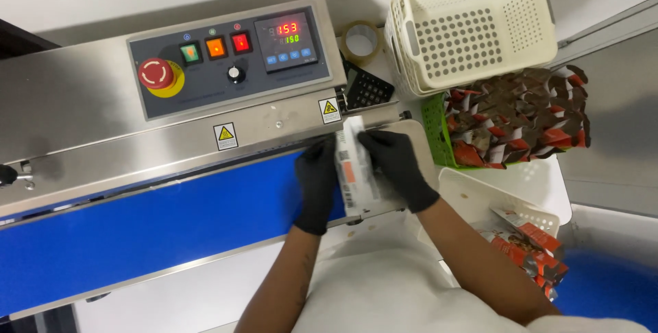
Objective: Feeding small product packets into a continuous band sealer machine for packaging
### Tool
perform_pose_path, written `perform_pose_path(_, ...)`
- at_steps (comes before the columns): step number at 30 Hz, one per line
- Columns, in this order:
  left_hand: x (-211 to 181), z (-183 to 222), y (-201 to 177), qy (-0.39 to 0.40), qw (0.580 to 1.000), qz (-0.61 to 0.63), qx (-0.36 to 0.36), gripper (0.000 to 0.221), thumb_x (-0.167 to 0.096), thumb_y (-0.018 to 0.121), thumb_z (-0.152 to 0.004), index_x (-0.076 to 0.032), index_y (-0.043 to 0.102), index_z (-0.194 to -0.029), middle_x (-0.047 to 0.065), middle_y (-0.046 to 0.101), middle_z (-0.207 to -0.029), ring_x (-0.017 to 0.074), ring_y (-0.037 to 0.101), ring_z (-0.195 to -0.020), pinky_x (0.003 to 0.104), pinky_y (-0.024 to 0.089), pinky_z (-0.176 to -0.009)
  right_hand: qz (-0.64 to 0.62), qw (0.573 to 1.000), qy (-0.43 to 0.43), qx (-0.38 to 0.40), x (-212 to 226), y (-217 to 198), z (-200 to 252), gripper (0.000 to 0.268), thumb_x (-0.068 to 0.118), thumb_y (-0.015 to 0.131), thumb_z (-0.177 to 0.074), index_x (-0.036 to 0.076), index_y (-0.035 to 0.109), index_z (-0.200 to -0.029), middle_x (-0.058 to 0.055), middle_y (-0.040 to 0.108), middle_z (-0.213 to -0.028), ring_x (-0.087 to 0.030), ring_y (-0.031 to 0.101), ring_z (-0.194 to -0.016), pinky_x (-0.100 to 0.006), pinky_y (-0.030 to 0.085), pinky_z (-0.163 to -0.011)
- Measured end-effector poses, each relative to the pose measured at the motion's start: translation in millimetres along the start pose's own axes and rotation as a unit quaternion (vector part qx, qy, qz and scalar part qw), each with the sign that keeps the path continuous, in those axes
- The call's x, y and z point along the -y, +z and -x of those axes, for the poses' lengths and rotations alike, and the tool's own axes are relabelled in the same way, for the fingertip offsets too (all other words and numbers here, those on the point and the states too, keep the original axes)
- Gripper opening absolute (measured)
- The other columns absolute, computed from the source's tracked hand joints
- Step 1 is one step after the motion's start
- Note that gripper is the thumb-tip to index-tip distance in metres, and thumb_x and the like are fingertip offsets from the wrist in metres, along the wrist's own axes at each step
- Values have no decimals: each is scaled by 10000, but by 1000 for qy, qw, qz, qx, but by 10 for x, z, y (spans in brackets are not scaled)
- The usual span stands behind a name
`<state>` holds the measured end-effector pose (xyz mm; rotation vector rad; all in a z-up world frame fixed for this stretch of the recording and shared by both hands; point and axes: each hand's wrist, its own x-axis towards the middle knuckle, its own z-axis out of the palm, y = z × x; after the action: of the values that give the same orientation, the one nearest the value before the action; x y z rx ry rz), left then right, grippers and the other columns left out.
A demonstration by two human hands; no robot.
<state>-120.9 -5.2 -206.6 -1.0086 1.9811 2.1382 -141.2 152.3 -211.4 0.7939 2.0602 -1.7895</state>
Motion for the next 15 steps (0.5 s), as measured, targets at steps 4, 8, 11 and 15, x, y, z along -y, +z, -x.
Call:
perform_pose_path(4, 237, -223, -235, 21, 998, 11, -49, 175, -232, 796, -889, -65, 787, -841, 128, 784, -806, 87, 644, -827, 341, 555, -751, 15, 999, -24, 38, -144, 373, -234, 299, 297, 907, -816, 96, 817, -1018, -146, 740, -757, -155, 681, -587, -312, 557, -492)
perform_pose_path(8, 239, -197, -685, 38, 988, 86, -122, 286, -172, 841, -861, 78, 747, -962, 223, 758, -848, 188, 705, -832, 371, 573, -770, -19, 998, -37, 45, 179, 352, 227, 300, 256, 914, -815, 52, 808, -1007, -148, 736, -764, -115, 627, -675, -311, 585, -598)
perform_pose_path(11, -88, 224, -1049, 35, 984, 81, -152, 158, -164, 785, -893, -7, 770, -889, 162, 750, -810, 168, 706, -825, 357, 596, -735, -22, 999, -28, 36, 135, 82, 415, 337, 264, 897, -848, 61, 796, -1097, -179, 785, -923, -207, 742, -754, -352, 601, -665)
perform_pose_path(15, 456, 457, -1773, 105, 985, 48, -127, 192, -161, 695, -968, -30, 725, -1105, 137, 733, -1040, 206, 713, -958, 350, 609, -883, 25, 996, -80, -9, 158, -712, 787, 235, 198, 804, -890, 64, 810, -1083, -119, 799, -952, -126, 695, -849, -305, 581, -779)
